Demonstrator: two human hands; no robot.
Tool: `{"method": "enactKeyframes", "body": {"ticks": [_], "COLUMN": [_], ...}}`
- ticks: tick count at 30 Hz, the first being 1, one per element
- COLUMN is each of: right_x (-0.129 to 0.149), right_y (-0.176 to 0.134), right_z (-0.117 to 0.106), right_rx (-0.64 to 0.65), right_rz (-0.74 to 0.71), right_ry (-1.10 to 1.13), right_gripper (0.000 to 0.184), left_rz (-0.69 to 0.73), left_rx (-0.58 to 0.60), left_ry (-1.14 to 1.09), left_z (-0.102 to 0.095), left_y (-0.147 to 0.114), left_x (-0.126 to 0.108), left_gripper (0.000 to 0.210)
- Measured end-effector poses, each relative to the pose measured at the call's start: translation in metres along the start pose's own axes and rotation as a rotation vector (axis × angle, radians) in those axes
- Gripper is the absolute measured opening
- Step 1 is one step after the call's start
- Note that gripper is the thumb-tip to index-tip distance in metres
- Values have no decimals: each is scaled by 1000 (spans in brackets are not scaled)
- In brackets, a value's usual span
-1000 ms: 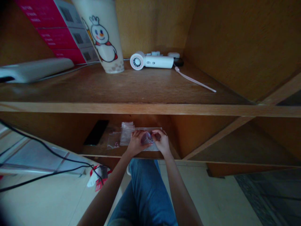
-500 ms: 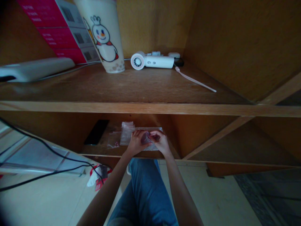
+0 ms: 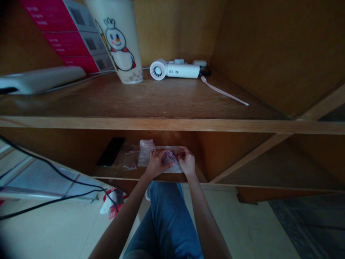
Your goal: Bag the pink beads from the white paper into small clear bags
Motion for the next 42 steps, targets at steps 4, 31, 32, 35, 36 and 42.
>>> {"method": "enactKeyframes", "body": {"ticks": [4,31,32,35,36,42], "right_x": [2,0,1,7,10,15], "right_y": [0,0,0,-1,-2,-5], "right_z": [4,4,3,3,3,11], "right_rx": [22,76,78,99,114,217], "right_rz": [-31,-1,-7,-35,-46,-71], "right_ry": [-57,268,298,373,389,401], "right_gripper": [37,34,32,28,27,21], "left_rz": [-6,-11,-9,-4,0,16], "left_rx": [0,21,22,27,32,54], "left_ry": [6,9,8,11,14,20], "left_z": [0,1,1,2,2,6], "left_y": [0,0,0,0,0,0], "left_x": [1,0,0,0,-1,-2], "left_gripper": [55,52,52,52,53,57]}}
Point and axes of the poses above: each hand's wrist, its own y-axis towards the middle knuckle, its own z-axis out of the palm, x = y × z, the point moved 9 cm from there along y, towards the middle knuckle, and after that the axes turned 10 degrees about z, right-handed, at the moved point
